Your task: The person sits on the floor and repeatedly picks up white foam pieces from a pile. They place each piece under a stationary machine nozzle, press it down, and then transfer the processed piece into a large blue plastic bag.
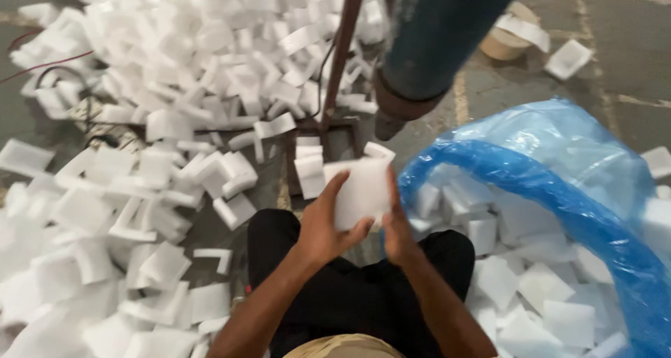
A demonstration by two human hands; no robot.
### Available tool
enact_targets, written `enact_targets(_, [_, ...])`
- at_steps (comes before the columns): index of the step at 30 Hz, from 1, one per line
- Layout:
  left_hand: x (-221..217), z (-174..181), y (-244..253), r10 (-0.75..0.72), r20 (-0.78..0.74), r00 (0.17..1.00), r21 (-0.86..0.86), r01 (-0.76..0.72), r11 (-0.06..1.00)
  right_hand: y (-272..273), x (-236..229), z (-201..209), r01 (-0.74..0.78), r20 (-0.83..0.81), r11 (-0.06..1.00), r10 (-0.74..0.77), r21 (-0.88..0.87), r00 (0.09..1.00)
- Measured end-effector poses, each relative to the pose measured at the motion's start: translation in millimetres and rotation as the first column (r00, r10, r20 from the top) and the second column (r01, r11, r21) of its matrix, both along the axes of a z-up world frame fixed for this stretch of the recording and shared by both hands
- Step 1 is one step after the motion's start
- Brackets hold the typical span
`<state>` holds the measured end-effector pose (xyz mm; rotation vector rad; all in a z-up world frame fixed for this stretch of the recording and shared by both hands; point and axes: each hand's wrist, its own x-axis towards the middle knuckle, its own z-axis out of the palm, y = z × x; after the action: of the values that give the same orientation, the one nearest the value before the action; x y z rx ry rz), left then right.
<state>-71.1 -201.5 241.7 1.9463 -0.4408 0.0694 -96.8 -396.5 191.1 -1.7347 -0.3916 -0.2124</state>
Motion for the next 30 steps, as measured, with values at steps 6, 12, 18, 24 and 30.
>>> enact_targets(6, [-21, -45, 18, -0.183, 0.071, 0.981, -0.278, 0.196, 0.940, -14, -19, -9, 0.058, 0.300, 0.933, 0.055, -0.355, 0.952])
enact_targets(12, [-28, -51, 15, -0.174, -0.057, 0.983, -0.243, 0.155, 0.958, -16, -20, -17, -0.008, 0.121, 0.980, 0.032, -0.200, 0.992])
enact_targets(18, [-3, -35, 1, -0.026, -0.173, 0.985, -0.500, -0.065, 0.863, -7, -24, -40, -0.013, 0.122, 0.997, 0.022, -0.070, 0.992])
enact_targets(24, [41, -12, -20, 0.077, -0.209, 0.975, -0.515, -0.177, 0.839, -8, 18, -82, 0.184, -0.395, 0.634, 0.208, 0.751, 0.895])
enact_targets(30, [107, 33, -29, 0.162, 0.014, 0.987, -0.605, -0.121, 0.787, 9, 96, 29, 0.137, -0.434, 0.789, 0.176, 0.599, 0.884])
